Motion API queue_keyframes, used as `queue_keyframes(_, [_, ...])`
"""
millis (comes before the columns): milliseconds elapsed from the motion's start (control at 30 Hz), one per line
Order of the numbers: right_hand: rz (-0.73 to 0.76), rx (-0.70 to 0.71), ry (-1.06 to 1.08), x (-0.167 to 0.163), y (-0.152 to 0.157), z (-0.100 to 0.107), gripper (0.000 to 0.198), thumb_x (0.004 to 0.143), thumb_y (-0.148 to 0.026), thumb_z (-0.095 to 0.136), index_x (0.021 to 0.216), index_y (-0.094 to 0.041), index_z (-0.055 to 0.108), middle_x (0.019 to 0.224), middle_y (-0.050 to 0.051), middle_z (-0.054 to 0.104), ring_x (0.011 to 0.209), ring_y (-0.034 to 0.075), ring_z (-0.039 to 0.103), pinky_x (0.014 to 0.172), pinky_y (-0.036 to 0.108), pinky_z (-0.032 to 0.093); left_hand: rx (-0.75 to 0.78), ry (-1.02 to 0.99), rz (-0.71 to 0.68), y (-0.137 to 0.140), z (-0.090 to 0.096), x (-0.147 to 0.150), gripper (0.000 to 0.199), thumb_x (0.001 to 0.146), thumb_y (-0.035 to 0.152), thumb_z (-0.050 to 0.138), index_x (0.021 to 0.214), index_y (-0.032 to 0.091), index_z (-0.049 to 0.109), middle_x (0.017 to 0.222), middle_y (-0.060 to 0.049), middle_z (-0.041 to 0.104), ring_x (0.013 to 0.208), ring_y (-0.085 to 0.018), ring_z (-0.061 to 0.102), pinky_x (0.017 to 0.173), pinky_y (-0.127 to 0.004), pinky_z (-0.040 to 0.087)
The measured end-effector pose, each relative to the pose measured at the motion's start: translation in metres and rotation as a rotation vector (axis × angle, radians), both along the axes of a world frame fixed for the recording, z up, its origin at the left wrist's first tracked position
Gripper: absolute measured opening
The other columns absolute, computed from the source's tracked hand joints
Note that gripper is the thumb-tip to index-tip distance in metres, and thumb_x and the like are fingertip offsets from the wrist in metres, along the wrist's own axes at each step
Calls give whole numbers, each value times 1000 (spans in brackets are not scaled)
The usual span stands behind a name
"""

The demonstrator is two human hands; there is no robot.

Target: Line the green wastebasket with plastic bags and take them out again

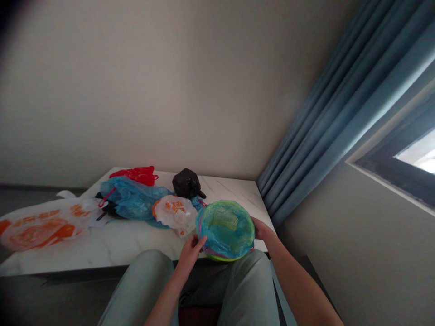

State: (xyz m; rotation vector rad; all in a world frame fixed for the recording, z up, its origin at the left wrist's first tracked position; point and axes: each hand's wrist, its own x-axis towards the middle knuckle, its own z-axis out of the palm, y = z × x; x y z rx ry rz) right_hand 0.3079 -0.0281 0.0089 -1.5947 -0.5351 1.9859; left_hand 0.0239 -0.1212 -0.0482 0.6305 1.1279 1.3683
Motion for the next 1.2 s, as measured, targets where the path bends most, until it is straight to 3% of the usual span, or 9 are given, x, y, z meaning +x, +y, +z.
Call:
queue_keyframes(100, [69,-14,-53,2,9,1,16,89,-24,60,88,-12,70,82,12,76,76,19,72,83,34,56,10,112,-91,-4,7,-2,35,61,49,87,71,20,70,59,-2,62,69,-24,64,67,-33,50])
queue_keyframes(200, [99,50,-137,4,16,1,13,87,-19,60,85,-11,70,83,12,76,77,19,72,85,35,56,26,62,-89,-4,9,-2,36,60,47,87,78,19,73,70,-6,69,74,-25,66,68,-32,50])
queue_keyframes(367, [34,163,-299,7,25,0,8,81,-13,62,76,-11,68,74,10,74,73,21,70,78,35,56,43,100,-83,-2,5,0,35,63,48,85,66,19,65,60,-1,61,59,-18,57,60,-29,43])
queue_keyframes(600, [-238,558,-698,8,36,13,14,75,-16,65,64,-22,59,64,-1,64,79,17,62,73,23,46,38,-20,-88,-5,10,5,35,62,44,86,70,20,62,60,0,61,60,-18,57,59,-27,41])
queue_keyframes(767, [-113,964,-975,-6,35,22,12,76,-33,65,71,-22,61,68,2,64,72,20,60,71,30,47,37,89,-169,-6,11,6,38,66,51,80,75,20,60,62,-1,64,59,-18,59,57,-27,42])
queue_keyframes(867, [36,1097,-944,-19,31,25,23,80,-44,60,76,-21,61,71,4,66,67,21,62,65,32,49,60,171,-199,-7,9,6,39,70,53,75,79,19,57,66,-2,67,62,-18,61,57,-27,43])
queue_keyframes(1000, [155,1141,-805,-36,23,27,31,79,-51,62,77,-21,62,73,4,67,67,20,63,61,31,51,64,132,-231,-10,9,7,41,72,55,73,77,21,51,62,3,61,52,-13,53,49,-23,36])
queue_keyframes(1100, [129,1093,-713,-44,17,27,33,76,-51,64,89,-21,63,78,3,67,62,18,60,57,30,51,77,105,-234,-10,12,9,44,71,58,73,77,21,49,56,7,54,43,-9,43,44,-22,31])
queue_keyframes(1200, [49,1022,-643,-44,12,25,48,71,-51,67,107,-21,56,84,2,66,61,17,61,55,30,51,75,151,-208,-9,14,8,45,70,60,72,75,21,50,55,6,53,43,-10,43,44,-23,33])
